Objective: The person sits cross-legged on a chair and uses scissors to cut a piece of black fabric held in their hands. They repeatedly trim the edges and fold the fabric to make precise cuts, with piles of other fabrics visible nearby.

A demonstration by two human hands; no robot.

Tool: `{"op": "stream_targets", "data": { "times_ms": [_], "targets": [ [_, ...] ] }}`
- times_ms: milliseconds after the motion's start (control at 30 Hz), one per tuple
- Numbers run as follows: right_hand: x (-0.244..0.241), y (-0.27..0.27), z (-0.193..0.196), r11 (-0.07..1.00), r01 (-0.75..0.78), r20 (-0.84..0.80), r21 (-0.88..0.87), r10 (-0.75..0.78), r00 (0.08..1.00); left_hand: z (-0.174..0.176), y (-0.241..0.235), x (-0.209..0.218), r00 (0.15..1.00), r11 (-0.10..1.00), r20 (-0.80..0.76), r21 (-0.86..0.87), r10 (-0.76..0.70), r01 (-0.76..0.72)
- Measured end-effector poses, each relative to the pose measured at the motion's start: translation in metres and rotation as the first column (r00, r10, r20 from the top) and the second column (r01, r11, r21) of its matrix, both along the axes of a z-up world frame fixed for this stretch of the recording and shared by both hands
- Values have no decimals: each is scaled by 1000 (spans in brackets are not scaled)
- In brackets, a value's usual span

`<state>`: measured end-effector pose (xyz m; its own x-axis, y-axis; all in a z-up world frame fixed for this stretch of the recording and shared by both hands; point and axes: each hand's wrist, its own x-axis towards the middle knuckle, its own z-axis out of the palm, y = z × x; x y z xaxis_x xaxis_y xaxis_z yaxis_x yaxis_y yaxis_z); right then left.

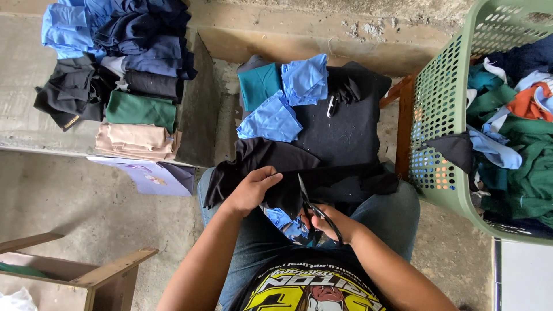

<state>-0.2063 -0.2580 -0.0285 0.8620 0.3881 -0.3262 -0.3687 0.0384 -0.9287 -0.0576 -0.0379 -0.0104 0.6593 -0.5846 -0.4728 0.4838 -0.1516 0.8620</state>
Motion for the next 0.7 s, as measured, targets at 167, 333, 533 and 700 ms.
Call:
{"op": "stream_targets", "data": {
  "times_ms": [167,333,533,700],
  "targets": [
    [0,-2,-5,997,11,-14,-82,-12,1000,-35,2,-5,1000,998,-5,66,-13,13],
    [3,-2,-2,995,-6,-25,-96,3,1000,23,-4,-17,998,996,6,58,-70,69],
    [6,0,37,994,-56,-30,-96,53,998,25,-11,-24,966,944,66,-206,-249,257],
    [-3,-8,22,997,-58,29,-59,60,998,17,-25,-17,940,922,71,-186,-333,341]
  ]
}}
